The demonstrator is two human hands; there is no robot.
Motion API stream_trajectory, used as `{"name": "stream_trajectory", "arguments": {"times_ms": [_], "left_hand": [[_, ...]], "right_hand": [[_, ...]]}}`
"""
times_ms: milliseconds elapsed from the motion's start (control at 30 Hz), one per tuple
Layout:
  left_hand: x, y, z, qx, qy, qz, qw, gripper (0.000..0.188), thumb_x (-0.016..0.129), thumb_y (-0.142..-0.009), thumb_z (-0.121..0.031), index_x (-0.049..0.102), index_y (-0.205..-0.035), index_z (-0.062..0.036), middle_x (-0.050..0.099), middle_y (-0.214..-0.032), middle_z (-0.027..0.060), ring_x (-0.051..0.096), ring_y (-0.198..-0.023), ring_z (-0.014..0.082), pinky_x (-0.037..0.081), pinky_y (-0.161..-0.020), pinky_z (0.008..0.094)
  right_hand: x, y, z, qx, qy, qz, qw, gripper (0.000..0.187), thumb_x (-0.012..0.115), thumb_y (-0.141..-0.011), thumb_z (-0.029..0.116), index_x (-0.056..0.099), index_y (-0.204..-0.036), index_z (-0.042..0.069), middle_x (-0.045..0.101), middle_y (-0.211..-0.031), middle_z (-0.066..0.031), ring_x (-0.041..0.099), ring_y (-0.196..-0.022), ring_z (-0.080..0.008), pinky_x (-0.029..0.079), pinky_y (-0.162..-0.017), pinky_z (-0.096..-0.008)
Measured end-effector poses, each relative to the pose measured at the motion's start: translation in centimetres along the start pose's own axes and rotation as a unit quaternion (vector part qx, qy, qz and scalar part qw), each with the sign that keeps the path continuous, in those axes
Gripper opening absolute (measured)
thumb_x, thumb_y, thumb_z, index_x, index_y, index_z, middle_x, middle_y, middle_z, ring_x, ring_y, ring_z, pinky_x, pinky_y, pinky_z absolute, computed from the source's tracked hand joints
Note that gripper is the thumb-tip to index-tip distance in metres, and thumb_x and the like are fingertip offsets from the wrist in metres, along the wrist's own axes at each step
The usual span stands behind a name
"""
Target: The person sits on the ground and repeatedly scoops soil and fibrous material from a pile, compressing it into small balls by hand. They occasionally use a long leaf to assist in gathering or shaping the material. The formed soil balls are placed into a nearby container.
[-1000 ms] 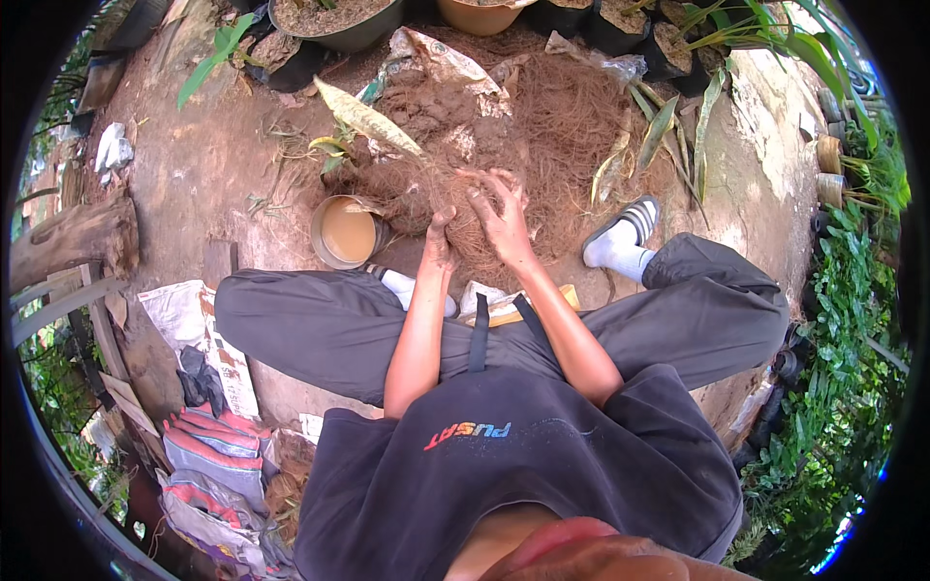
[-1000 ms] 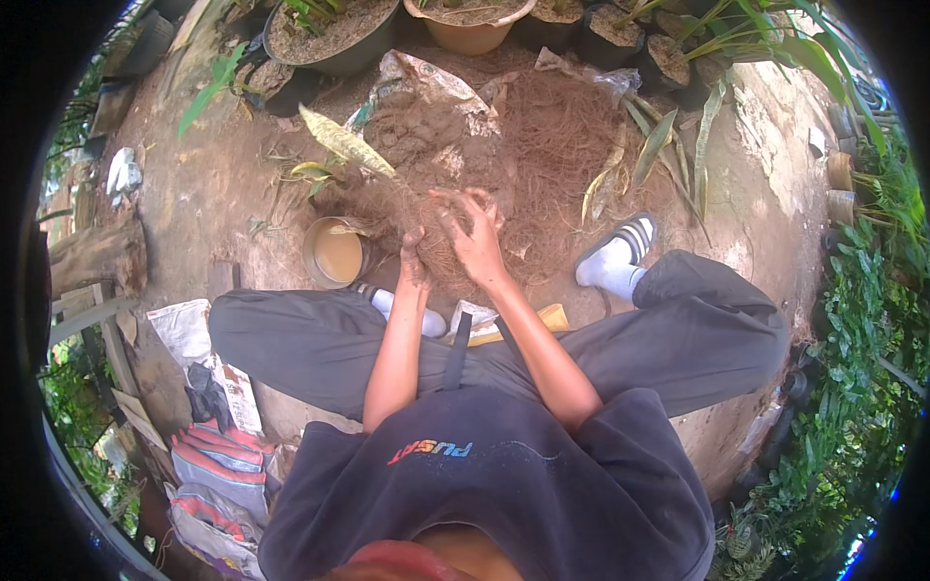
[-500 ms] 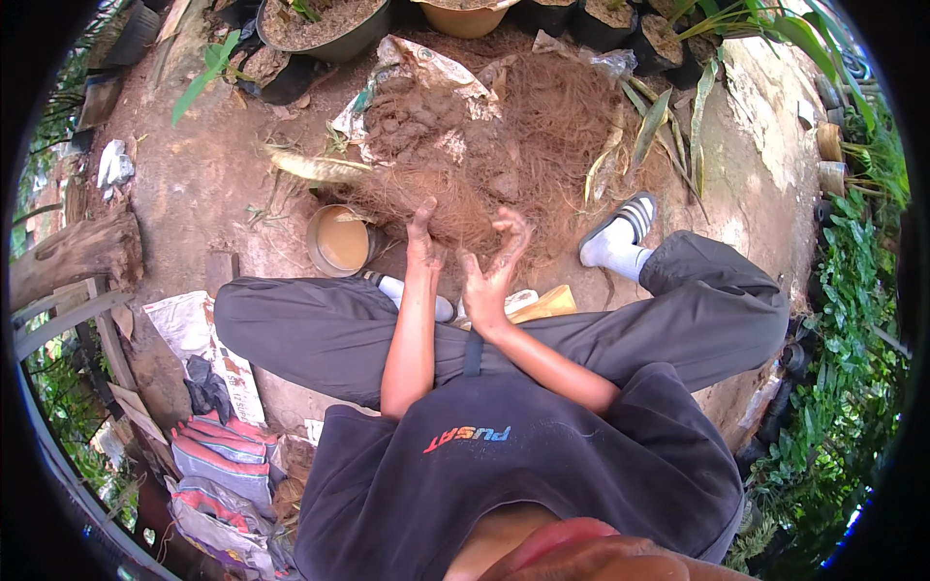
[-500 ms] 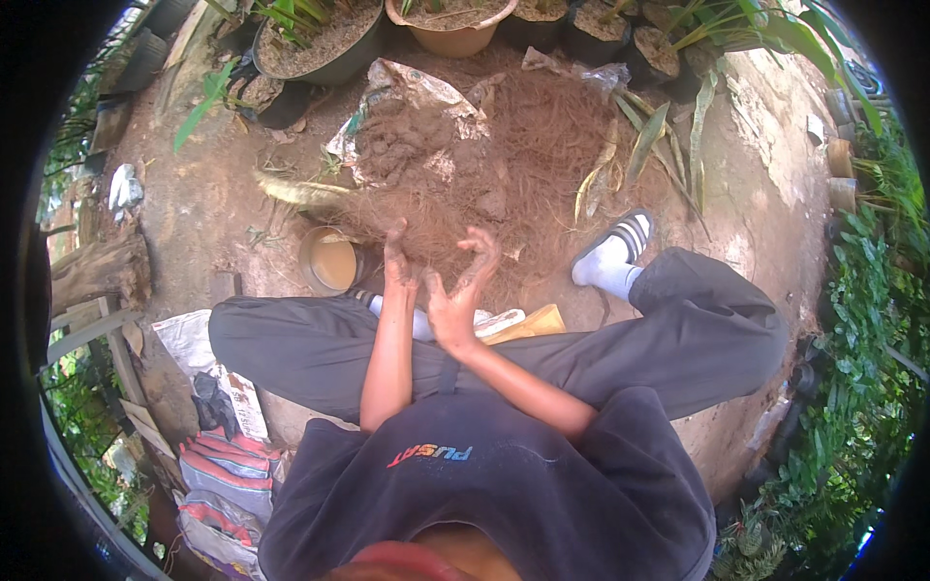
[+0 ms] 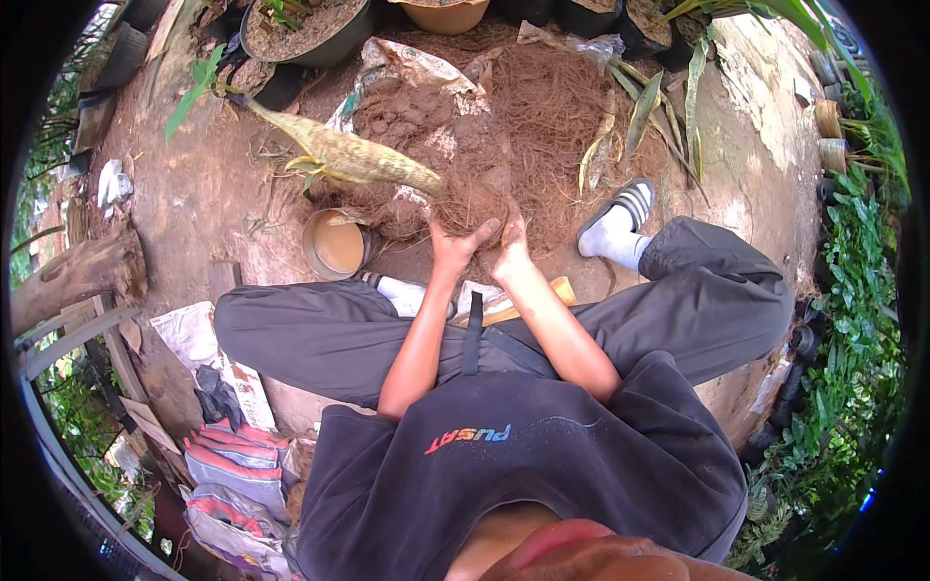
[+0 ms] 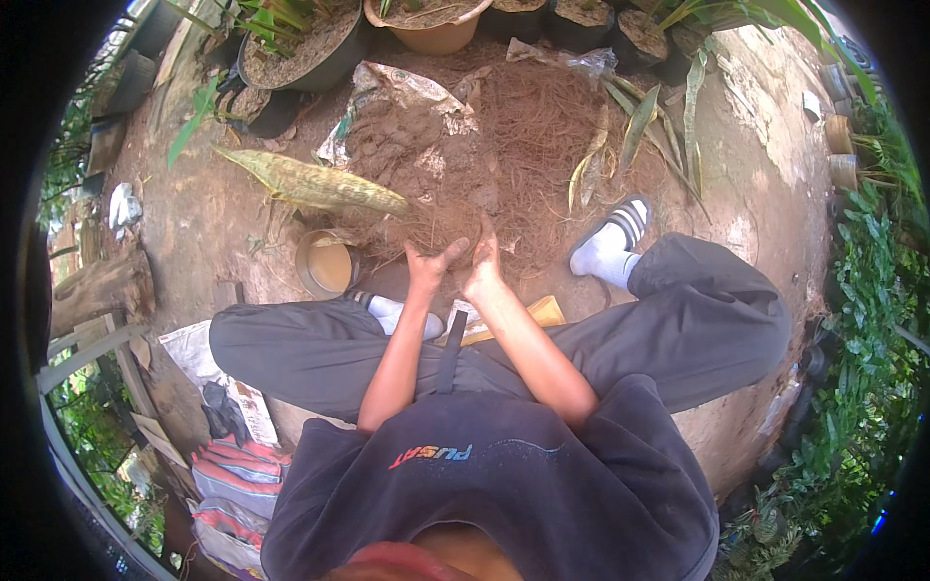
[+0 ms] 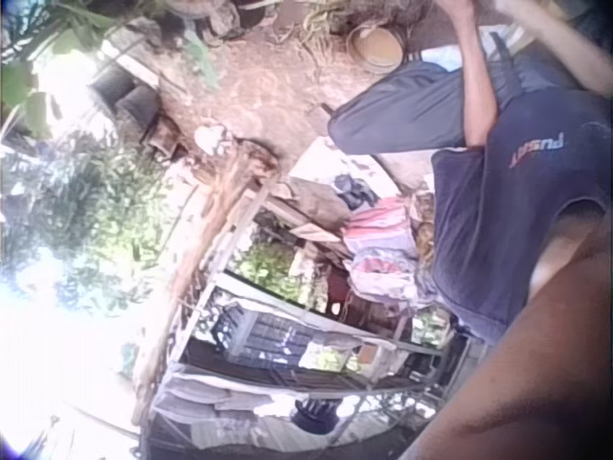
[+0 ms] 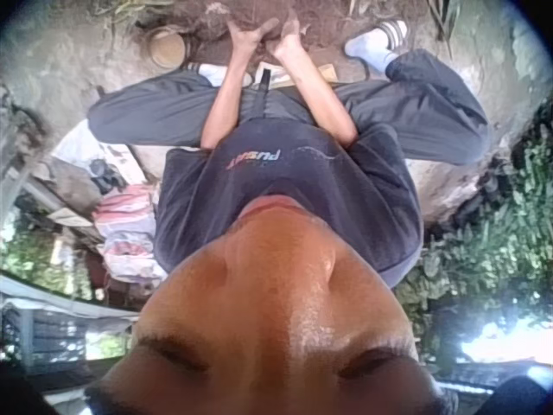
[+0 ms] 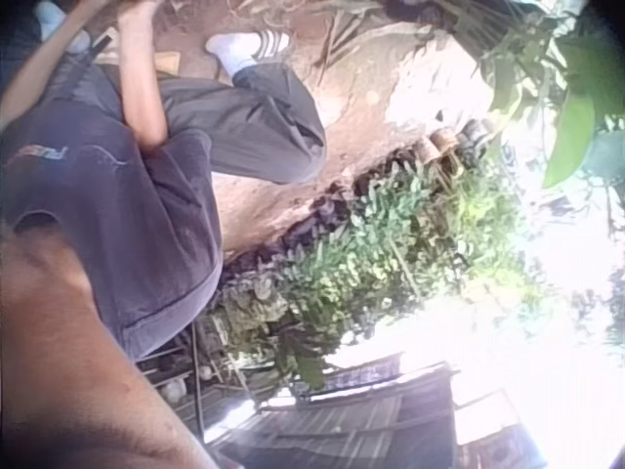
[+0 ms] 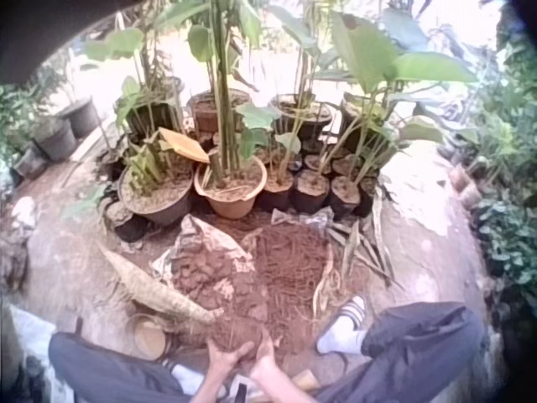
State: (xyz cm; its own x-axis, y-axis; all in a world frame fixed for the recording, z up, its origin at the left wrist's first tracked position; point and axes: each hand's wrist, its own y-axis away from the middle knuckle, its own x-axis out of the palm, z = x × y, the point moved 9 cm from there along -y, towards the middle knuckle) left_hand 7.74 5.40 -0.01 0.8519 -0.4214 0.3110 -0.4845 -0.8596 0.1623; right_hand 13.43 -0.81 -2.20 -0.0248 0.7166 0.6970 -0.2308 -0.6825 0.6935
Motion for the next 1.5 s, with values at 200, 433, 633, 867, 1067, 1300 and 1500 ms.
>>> {"name": "stream_trajectory", "arguments": {"times_ms": [200, 433, 633, 867, 1067, 1300, 1500], "left_hand": [[-0.1, -0.3, 0.8, -0.084, 0.032, 0.056, 0.994, 0.072, 0.085, -0.064, -0.012, 0.048, -0.125, 0.0027, 0.061, -0.115, 0.0136, 0.061, -0.103, 0.0217, 0.049, -0.093, 0.0349], [-0.3, 0.3, 3.8, -0.151, 0.033, 0.090, 0.984, 0.090, 0.087, -0.063, -0.016, 0.034, -0.133, 0.0064, 0.061, -0.118, 0.0141, 0.059, -0.108, 0.0237, 0.048, -0.096, 0.0373], [0.9, 0.9, 3.5, -0.162, -0.004, 0.124, 0.979, 0.074, 0.084, -0.066, -0.010, 0.045, -0.127, 0.0036, 0.063, -0.115, 0.0128, 0.060, -0.106, 0.0221, 0.049, -0.094, 0.0358], [2.3, 1.6, 2.8, -0.196, -0.010, 0.169, 0.966, 0.074, 0.085, -0.063, -0.005, 0.048, -0.127, 0.0013, 0.062, -0.115, 0.0114, 0.059, -0.106, 0.0206, 0.048, -0.094, 0.0351], [2.3, 1.2, 0.7, -0.060, -0.140, 0.147, 0.977, 0.092, 0.087, -0.057, -0.007, 0.038, -0.134, 0.0006, 0.059, -0.121, 0.0110, 0.058, -0.110, 0.0219, 0.045, -0.098, 0.0368], [1.8, 0.5, 1.1, -0.082, -0.078, 0.125, 0.986, 0.087, 0.085, -0.054, -0.001, 0.043, -0.130, 0.0013, 0.061, -0.119, 0.0102, 0.059, -0.109, 0.0199, 0.045, -0.098, 0.0347], [1.6, 0.2, 1.3, -0.087, -0.049, 0.098, 0.990, 0.070, 0.083, -0.056, 0.003, 0.052, -0.120, 0.0013, 0.063, -0.115, 0.0094, 0.062, -0.102, 0.0183, 0.050, -0.093, 0.0350]], "right_hand": [[1.0, -0.5, 3.1, 0.032, 0.134, 0.068, 0.988, 0.068, 0.038, -0.094, 0.058, 0.035, -0.142, 0.010, 0.047, -0.137, -0.0138, 0.048, -0.124, -0.0290, 0.039, -0.105, -0.0470], [-1.3, -2.2, 4.6, 0.037, 0.377, 0.046, 0.924, 0.083, 0.034, -0.090, 0.070, 0.030, -0.146, 0.008, 0.038, -0.145, -0.0145, 0.037, -0.134, -0.0284, 0.030, -0.110, -0.0462], [-0.3, -1.5, 6.7, -0.069, 0.558, 0.037, 0.826, 0.094, 0.026, -0.087, 0.076, 0.022, -0.148, 0.004, 0.021, -0.153, -0.0188, 0.017, -0.142, -0.0314, 0.022, -0.114, -0.0448], [-0.4, -1.3, 7.3, -0.052, 0.714, -0.031, 0.698, 0.116, 0.026, -0.081, 0.083, 0.000, -0.144, -0.011, 0.034, -0.137, -0.0365, 0.032, -0.134, -0.0412, 0.029, -0.109, -0.0421], [3.0, 1.9, 8.4, -0.123, 0.706, -0.058, 0.695, 0.092, 0.038, -0.088, 0.068, 0.018, -0.142, -0.003, 0.059, -0.107, -0.0373, 0.055, -0.110, -0.0482, 0.042, -0.095, -0.0467], [4.2, 2.8, 8.4, -0.232, 0.652, -0.046, 0.720, 0.065, 0.042, -0.093, 0.044, 0.025, -0.140, 0.003, 0.062, -0.103, -0.0321, 0.062, -0.100, -0.0440, 0.046, -0.088, -0.0454], [-0.2, -1.2, 7.5, -0.149, 0.476, -0.004, 0.867, 0.090, 0.028, -0.084, 0.079, 0.028, -0.142, 0.010, 0.061, -0.114, -0.0265, 0.054, -0.117, -0.0334, 0.038, -0.100, -0.0413]]}}
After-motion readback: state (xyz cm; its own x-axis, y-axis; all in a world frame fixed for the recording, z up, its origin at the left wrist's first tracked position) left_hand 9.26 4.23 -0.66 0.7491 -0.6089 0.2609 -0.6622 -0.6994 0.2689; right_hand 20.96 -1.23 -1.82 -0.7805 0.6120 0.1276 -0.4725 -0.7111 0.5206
